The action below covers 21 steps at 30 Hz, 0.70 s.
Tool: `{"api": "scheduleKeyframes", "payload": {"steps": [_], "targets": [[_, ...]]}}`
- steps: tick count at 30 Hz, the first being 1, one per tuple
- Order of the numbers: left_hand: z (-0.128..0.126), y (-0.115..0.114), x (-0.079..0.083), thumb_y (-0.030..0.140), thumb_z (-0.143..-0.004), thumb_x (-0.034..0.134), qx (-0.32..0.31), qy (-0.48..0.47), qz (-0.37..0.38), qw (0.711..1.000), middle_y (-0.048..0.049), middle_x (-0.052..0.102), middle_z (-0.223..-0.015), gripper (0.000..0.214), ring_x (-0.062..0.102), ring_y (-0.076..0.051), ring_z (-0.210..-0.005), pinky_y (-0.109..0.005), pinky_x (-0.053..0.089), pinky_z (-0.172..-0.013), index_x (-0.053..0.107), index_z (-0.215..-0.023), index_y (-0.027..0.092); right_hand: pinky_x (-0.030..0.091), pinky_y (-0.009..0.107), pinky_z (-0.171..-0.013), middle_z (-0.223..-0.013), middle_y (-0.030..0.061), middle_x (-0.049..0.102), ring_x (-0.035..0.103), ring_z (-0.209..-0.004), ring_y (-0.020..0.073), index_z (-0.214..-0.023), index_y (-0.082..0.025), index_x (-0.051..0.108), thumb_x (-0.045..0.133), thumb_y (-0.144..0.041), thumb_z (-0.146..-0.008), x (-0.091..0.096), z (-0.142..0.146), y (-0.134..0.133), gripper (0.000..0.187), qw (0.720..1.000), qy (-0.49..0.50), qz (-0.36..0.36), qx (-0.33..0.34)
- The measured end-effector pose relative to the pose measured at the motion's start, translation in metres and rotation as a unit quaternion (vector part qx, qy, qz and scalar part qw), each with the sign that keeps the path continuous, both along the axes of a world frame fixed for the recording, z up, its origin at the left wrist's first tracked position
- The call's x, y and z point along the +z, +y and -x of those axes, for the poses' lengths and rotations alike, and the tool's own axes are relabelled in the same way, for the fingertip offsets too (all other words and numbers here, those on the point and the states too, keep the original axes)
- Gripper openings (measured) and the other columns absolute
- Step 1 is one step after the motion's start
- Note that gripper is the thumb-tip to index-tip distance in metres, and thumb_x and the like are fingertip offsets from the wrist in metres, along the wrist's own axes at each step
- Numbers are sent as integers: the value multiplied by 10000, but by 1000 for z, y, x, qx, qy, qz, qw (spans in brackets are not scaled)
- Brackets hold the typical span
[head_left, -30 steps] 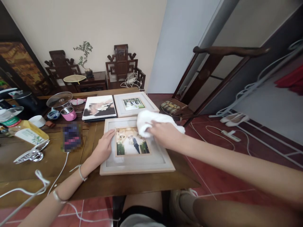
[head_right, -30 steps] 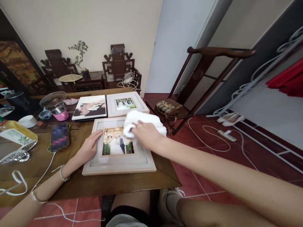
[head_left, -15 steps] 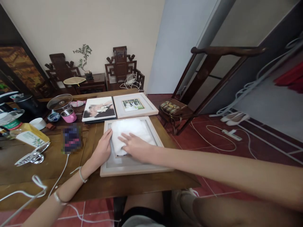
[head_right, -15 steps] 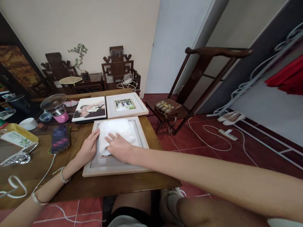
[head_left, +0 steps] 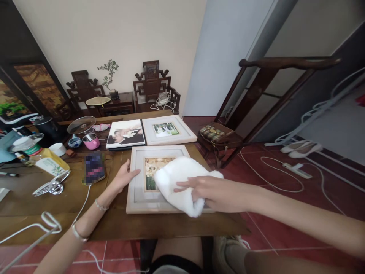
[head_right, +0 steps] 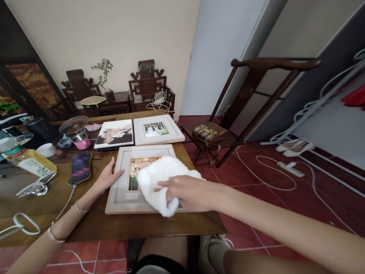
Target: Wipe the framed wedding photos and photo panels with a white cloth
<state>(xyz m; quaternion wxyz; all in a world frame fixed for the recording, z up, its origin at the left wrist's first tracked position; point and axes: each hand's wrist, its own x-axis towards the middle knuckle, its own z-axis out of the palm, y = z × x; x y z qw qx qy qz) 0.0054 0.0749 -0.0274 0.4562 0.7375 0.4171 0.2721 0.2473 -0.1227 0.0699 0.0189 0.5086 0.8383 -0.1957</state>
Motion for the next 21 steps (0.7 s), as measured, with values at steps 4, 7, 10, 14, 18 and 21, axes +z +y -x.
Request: {"api": "scheduleKeyframes", "payload": {"steps": [4,7,10,14,18,21], "targets": [[-1,-9,14,360,-709,795,-25,-82,253,964,-143,725,-1089,465,695,-289,-1003,-413,565,-857,644,-1090,141,420,388,-1049,-1414,43,536,489,-1307,233,-897,-218,757,422,101,-639,-6,4,-5,530,1000,30,-3,4],[-5,-24,12,425,-746,764,45,-105,297,948,-112,738,-987,439,713,-242,-880,-362,574,-754,635,-1065,150,451,386,-1004,-1392,82,557,531,-1264,250,-917,-208,753,421,93,-640,-5,8,-3,526,1000,6,-19,-7],[-9,-36,12,495,-709,764,72,-156,228,958,-97,734,-998,516,685,-247,-949,-337,537,-827,649,-1058,132,476,365,-932,-1336,94,600,590,-1185,259,-919,-213,747,419,81,-645,10,-7,1,519,995,-40,-65,-71],[-7,-34,31,529,-655,778,96,-205,161,961,-77,741,-969,574,677,-255,-952,-315,526,-816,661,-1054,133,466,360,-722,-995,110,711,671,-870,261,-968,-195,720,418,20,-716,39,-51,-3,448,946,-169,-159,-228],[-6,-9,64,419,-729,754,116,-227,149,955,-59,746,-849,399,710,-242,-818,-314,562,-738,671,-996,134,340,333,-572,-888,107,702,628,-722,250,-964,-203,691,438,-32,-759,44,-75,-19,368,892,-261,-186,-318],[-16,17,87,279,-846,635,153,-250,193,936,-77,743,-791,232,718,-224,-708,-336,585,-708,658,-999,106,327,321,-548,-845,115,688,609,-705,235,-931,-177,678,463,-24,-748,24,-67,-27,320,896,-280,-213,-271]]}}
